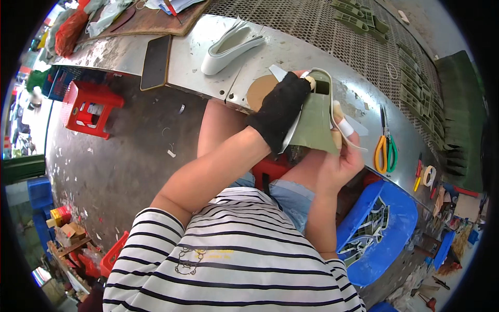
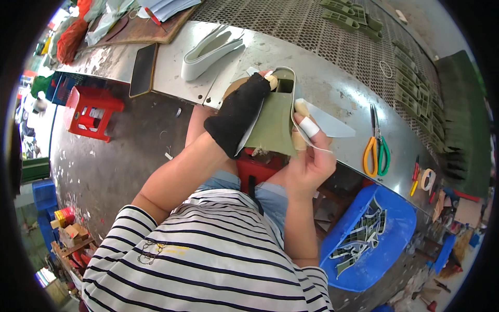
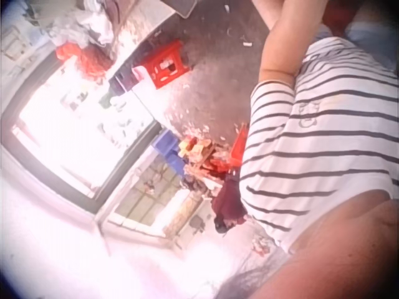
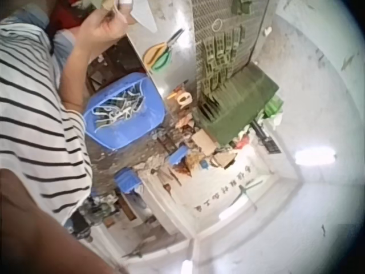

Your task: The recorder is applying a protective film or tape to white shoe components, ensuring smooth coverage and trimming edges as needed.

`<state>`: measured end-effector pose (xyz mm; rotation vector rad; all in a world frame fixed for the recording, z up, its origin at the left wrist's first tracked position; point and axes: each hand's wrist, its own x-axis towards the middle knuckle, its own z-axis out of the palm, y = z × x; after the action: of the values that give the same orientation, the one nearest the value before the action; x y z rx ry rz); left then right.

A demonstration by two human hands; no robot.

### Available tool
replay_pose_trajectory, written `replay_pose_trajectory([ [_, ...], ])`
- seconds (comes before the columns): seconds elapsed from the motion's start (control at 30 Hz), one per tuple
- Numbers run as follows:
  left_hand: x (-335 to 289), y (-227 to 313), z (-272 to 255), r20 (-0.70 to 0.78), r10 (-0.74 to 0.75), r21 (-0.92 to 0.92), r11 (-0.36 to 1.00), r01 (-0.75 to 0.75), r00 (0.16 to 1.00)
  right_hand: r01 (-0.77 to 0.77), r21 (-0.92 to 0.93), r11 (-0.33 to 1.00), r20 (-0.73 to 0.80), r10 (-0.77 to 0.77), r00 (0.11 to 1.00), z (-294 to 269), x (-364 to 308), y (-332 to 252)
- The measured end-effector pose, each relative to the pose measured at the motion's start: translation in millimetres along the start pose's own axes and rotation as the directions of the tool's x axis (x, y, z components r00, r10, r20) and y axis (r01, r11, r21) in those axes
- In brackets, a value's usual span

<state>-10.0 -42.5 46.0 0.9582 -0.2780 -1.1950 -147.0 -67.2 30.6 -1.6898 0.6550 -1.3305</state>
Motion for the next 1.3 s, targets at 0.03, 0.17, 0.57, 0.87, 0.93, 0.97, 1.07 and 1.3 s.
replay_pose_trajectory([
  [0.03,3.1,-1.9,-4.5,0.030,0.001,-0.030,1.000,0.000,1.000,-0.052,0.009,0.999,0.009,0.052,0.999,-2.6,1.0,-4.8],
  [0.17,5.5,-1.1,0.4,-0.063,-0.051,0.003,0.999,0.051,0.997,-0.138,0.151,0.979,-0.065,0.149,0.987,-13.0,2.8,-5.4],
  [0.57,16.6,-8.1,5.5,-0.184,0.116,0.135,0.987,-0.092,0.976,-0.076,-0.067,0.995,0.060,0.080,0.995,-15.4,4.6,-16.6],
  [0.87,15.1,-15.4,9.9,-0.022,0.096,-0.003,0.995,-0.096,0.995,-0.327,0.370,0.869,0.078,0.322,0.944,-24.6,24.8,22.0],
  [0.93,19.3,-15.8,10.6,0.016,0.120,-0.143,0.983,-0.117,0.993,-0.332,0.270,0.904,0.144,0.303,0.942,-16.0,27.9,17.8],
  [0.97,19.4,-14.8,10.0,-0.027,0.051,-0.218,0.974,-0.056,0.998,-0.177,0.121,0.977,0.218,0.148,0.965,-15.0,25.2,7.9],
  [1.07,25.9,-18.8,-4.8,-0.059,0.099,-0.071,0.992,-0.103,0.993,-0.069,0.095,0.993,0.321,0.035,0.946,-14.7,18.4,-8.8],
  [1.3,18.1,-1.0,-18.6,0.288,-0.155,-0.316,0.916,0.247,0.945,-0.053,0.691,0.721,0.179,-0.100,0.979,-43.8,31.9,-29.2],
])
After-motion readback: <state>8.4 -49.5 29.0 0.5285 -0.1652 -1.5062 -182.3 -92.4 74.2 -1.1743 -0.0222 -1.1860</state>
